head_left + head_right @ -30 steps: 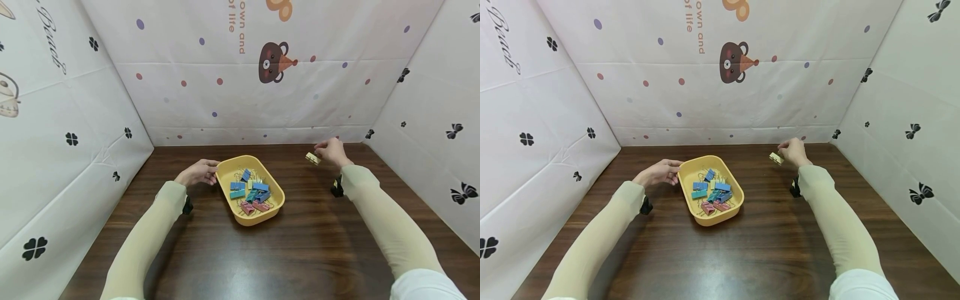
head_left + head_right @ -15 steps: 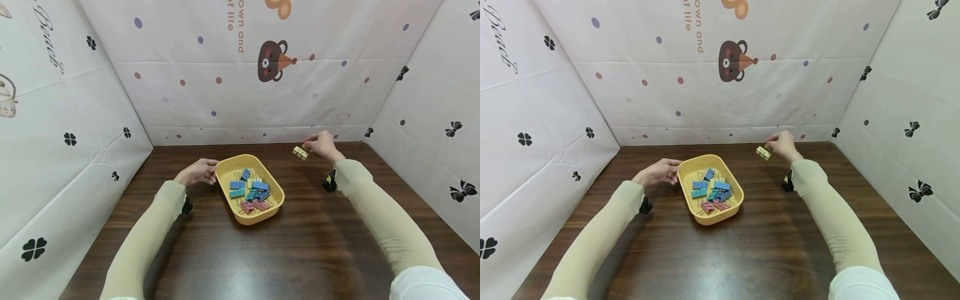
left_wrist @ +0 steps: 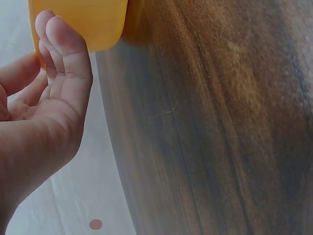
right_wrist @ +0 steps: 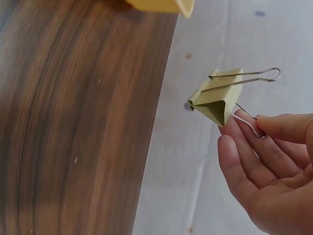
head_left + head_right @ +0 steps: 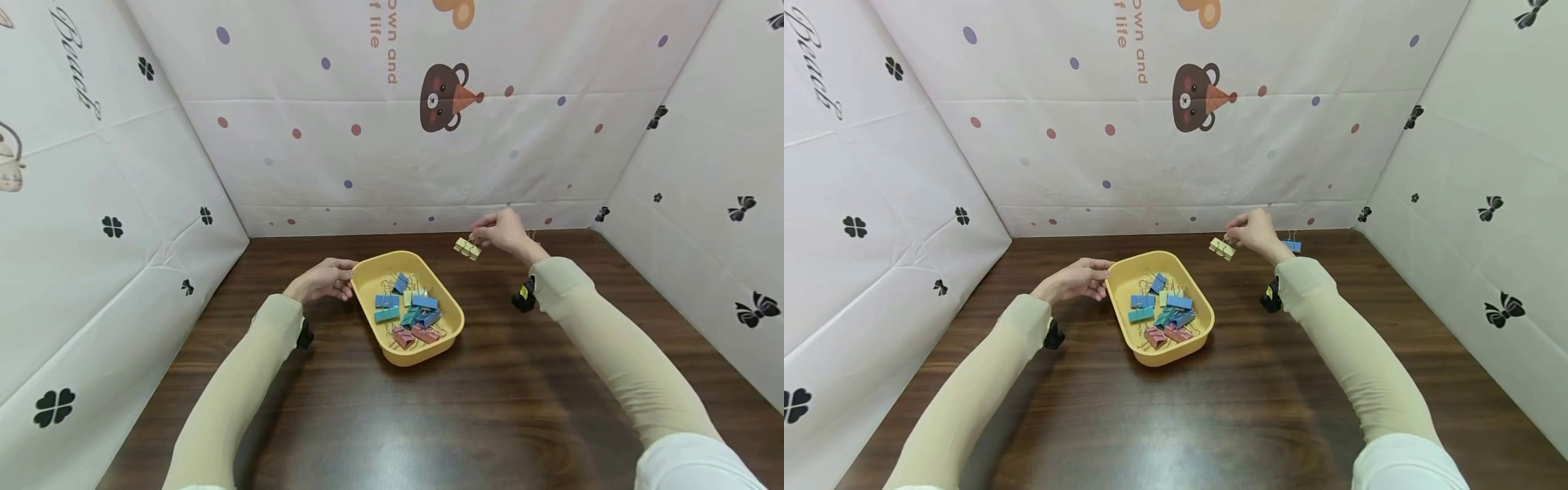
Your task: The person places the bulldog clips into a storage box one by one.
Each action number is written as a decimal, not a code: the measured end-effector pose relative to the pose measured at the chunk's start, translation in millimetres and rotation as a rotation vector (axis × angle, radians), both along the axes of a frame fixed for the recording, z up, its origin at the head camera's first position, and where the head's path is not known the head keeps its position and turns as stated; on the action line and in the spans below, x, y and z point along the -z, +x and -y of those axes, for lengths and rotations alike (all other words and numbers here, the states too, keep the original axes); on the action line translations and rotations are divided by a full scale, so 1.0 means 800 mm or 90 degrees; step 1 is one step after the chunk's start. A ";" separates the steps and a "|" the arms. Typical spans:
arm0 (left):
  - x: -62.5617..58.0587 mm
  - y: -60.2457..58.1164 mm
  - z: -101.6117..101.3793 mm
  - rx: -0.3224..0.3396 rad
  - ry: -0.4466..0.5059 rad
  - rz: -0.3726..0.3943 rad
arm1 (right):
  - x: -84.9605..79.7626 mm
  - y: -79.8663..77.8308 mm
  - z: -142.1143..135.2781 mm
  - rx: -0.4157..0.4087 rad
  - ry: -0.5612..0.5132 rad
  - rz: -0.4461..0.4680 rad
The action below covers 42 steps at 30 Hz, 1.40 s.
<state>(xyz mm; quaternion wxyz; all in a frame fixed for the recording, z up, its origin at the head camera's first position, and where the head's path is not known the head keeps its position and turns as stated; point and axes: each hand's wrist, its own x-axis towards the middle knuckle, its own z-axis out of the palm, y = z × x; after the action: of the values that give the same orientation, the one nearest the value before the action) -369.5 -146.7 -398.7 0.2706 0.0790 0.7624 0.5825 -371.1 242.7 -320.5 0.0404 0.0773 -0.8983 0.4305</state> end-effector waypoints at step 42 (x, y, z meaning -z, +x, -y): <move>-0.002 0.003 0.000 -0.010 -0.011 -0.001 | 0.043 -0.018 -0.059 -0.002 0.195 -0.048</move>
<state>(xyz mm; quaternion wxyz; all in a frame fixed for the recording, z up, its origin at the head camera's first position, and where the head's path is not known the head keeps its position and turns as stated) -367.2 -147.1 -397.0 0.2664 0.0713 0.7684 0.5775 -385.8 290.2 -355.3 0.0611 0.1004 -0.9511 0.2855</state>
